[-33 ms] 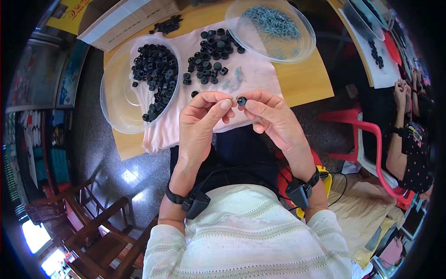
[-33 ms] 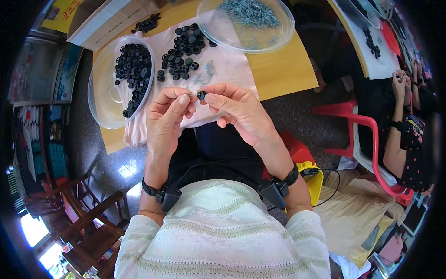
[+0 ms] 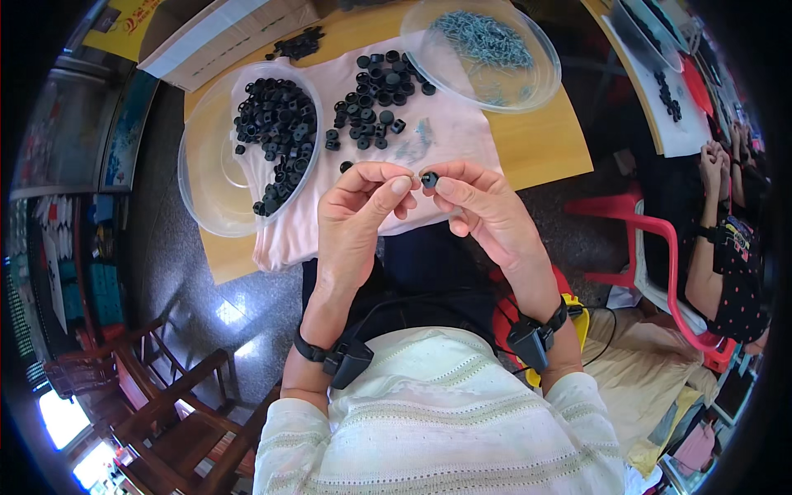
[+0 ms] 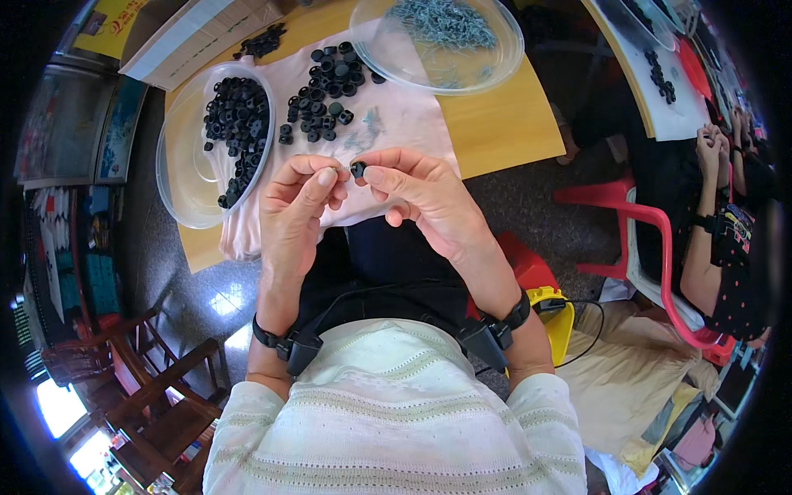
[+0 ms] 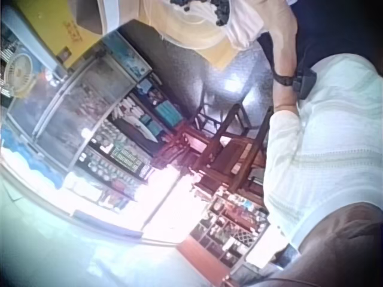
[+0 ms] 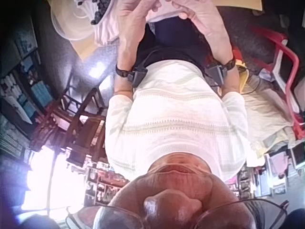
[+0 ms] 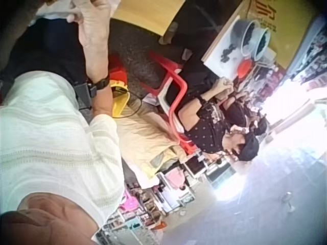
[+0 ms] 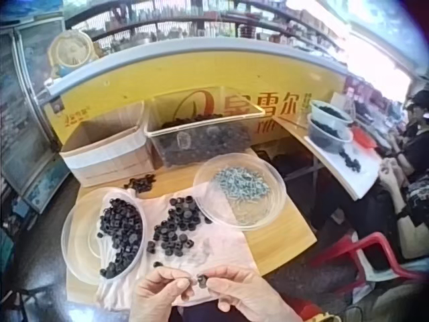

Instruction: Assembling small black plastic parts by hand at a workbench.

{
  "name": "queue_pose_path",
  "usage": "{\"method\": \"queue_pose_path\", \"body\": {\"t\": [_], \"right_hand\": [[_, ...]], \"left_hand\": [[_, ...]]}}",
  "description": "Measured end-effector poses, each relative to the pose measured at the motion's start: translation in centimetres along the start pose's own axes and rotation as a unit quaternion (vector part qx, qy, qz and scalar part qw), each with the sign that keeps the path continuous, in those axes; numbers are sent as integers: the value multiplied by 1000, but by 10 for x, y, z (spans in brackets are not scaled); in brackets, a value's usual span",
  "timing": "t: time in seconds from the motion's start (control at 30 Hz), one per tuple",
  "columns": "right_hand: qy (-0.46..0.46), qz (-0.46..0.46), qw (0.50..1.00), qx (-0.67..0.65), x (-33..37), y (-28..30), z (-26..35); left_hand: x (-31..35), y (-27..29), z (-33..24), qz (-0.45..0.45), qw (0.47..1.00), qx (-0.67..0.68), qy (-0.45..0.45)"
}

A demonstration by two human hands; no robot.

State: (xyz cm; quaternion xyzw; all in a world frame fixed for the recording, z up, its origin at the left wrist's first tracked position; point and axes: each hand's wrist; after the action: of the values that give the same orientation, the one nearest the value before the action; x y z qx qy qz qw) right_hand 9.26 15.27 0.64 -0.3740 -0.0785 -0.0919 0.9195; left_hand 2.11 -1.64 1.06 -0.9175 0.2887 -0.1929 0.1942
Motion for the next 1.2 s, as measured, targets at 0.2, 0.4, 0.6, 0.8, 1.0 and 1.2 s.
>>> {"method": "queue_pose_path", "body": {"t": [0.2,0.4,0.6,0.8,1.0,1.2], "right_hand": [[-2,11,1000,-12,0,2,-3],[-13,2,1000,-22,0,0,-4],[-31,-7,999,-32,0,-2,-6],[-12,-1,999,38,2,-6,-6],[-15,9,999,30,6,-6,-10],[127,-50,981,134,19,-24,-22]], "left_hand": [[3,2,0,-12,1000,-22,-6],[9,0,-2,-29,997,-71,-23],[12,4,-2,-25,994,-101,-41],[9,4,-12,-27,982,-179,-52],[10,4,-4,-13,990,-138,-26],[19,5,14,-33,997,45,44]]}}
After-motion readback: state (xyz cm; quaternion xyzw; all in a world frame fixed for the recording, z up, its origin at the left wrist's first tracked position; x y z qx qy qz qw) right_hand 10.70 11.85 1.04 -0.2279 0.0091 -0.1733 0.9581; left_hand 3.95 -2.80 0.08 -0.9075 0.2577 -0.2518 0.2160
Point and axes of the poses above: each hand's wrist, its own x-axis away from the middle knuckle, its own y-axis out of the back of the hand, z = x × y, and after that the axes turned 9 degrees about y, right-handed
